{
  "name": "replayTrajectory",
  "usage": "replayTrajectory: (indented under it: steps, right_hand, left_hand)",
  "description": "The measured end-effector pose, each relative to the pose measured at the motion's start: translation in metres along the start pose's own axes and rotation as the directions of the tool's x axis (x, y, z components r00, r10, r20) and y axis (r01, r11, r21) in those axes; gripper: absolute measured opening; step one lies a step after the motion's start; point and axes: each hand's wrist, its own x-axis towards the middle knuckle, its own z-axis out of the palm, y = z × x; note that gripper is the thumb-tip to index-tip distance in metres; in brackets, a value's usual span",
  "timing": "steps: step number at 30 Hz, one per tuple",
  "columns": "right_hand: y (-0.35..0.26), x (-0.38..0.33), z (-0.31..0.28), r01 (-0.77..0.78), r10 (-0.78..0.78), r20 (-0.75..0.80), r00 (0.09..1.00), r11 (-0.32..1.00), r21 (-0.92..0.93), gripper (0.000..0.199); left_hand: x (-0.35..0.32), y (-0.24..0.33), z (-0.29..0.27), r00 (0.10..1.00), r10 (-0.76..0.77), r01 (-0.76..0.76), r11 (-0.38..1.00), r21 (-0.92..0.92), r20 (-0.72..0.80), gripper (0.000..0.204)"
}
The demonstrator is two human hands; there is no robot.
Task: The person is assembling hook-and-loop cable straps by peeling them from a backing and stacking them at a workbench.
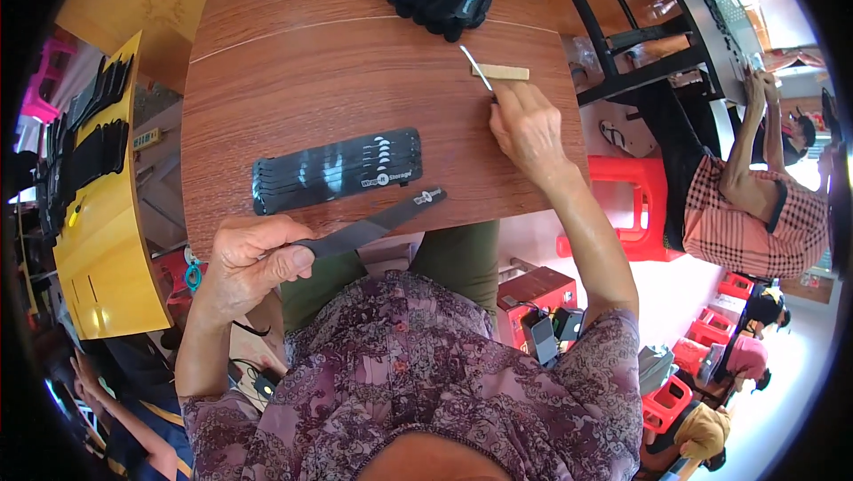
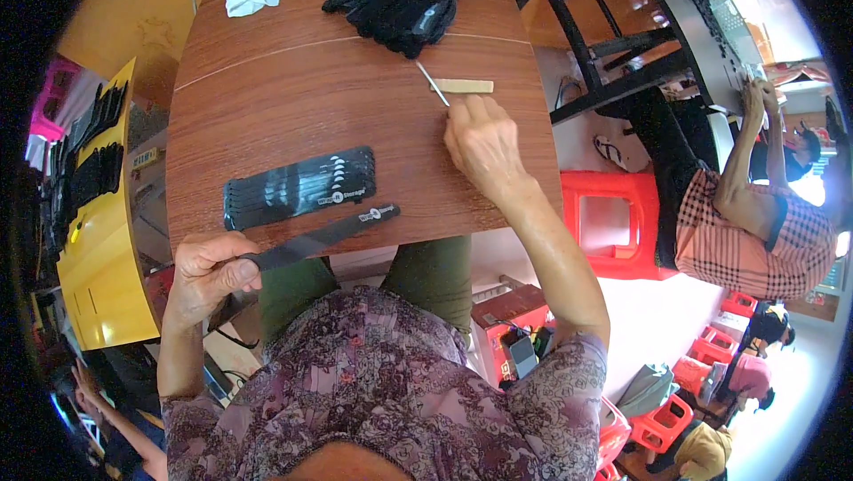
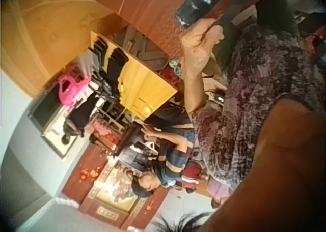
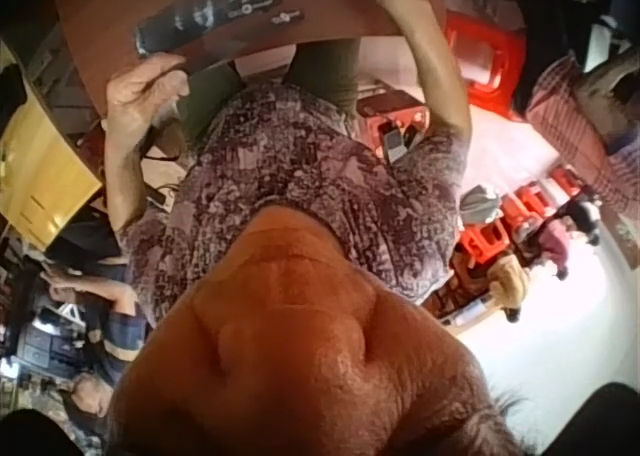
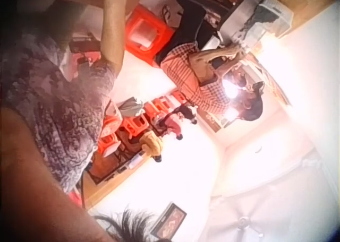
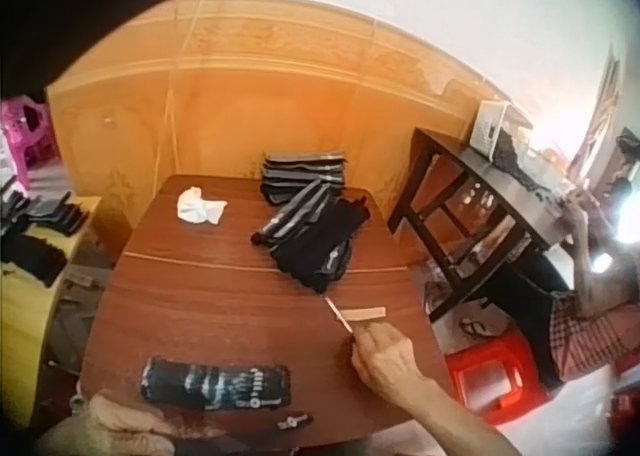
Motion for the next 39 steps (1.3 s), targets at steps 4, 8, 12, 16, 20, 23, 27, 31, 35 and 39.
replayTrajectory:
  steps: [4, 8, 12, 16, 20, 23, 27, 31, 35, 39]
  right_hand:
    - [0.009, -0.007, -0.003, 0.037, -0.035, 0.02, 0.999, 0.997, -0.066, 0.018]
    - [0.022, -0.001, 0.007, 0.011, -0.011, 0.006, 1.0, 0.999, -0.052, 0.023]
    - [0.024, 0.018, 0.011, 0.067, -0.065, 0.028, 0.997, 0.997, -0.045, 0.022]
    - [0.015, 0.038, 0.029, 0.083, -0.083, 0.0, 0.997, 0.996, -0.012, 0.022]
    - [0.005, 0.056, 0.049, 0.12, -0.121, -0.081, 0.989, 0.993, -0.013, 0.02]
    - [0.002, 0.06, 0.053, 0.137, -0.146, -0.066, 0.987, 0.984, -0.116, 0.021]
    - [-0.037, 0.054, 0.008, 0.118, -0.103, -0.134, 0.986, 0.987, 0.109, 0.024]
    - [-0.11, 0.042, -0.039, -0.054, -0.099, 0.108, 0.989, 0.435, 0.899, 0.031]
    - [-0.148, 0.032, -0.043, -0.172, -0.262, 0.238, 0.935, 0.252, 0.952, 0.027]
    - [-0.15, 0.027, -0.045, -0.6, -0.161, 0.605, 0.779, 0.087, 0.795, 0.015]
  left_hand:
    - [-0.003, -0.003, 0.006, 0.998, -0.056, 0.055, 0.997, -0.058, -0.023, 0.02]
    - [0.002, -0.003, 0.007, 1.0, -0.004, 0.004, 1.0, -0.028, 0.004, 0.02]
    - [0.0, -0.002, 0.01, 1.0, -0.001, 0.001, 0.999, -0.039, -0.013, 0.02]
    - [-0.004, -0.003, 0.012, 1.0, -0.011, 0.011, 1.0, -0.027, -0.014, 0.02]
    - [-0.004, -0.001, 0.008, 0.999, -0.022, 0.02, 0.999, -0.05, -0.034, 0.018]
    - [-0.004, 0.003, 0.005, 0.996, -0.065, 0.061, 0.996, -0.065, -0.056, 0.017]
    - [-0.013, 0.003, 0.0, 0.99, -0.107, 0.101, 0.993, -0.065, -0.087, 0.017]
    - [-0.002, 0.004, 0.007, 0.998, 0.055, -0.054, 0.998, 0.02, -0.027, 0.019]
    - [-0.004, 0.013, 0.014, 0.995, 0.054, -0.048, 0.996, 0.076, -0.083, 0.019]
    - [-0.026, 0.0, 0.009, 0.941, -0.193, 0.163, 0.978, -0.127, -0.279, 0.018]
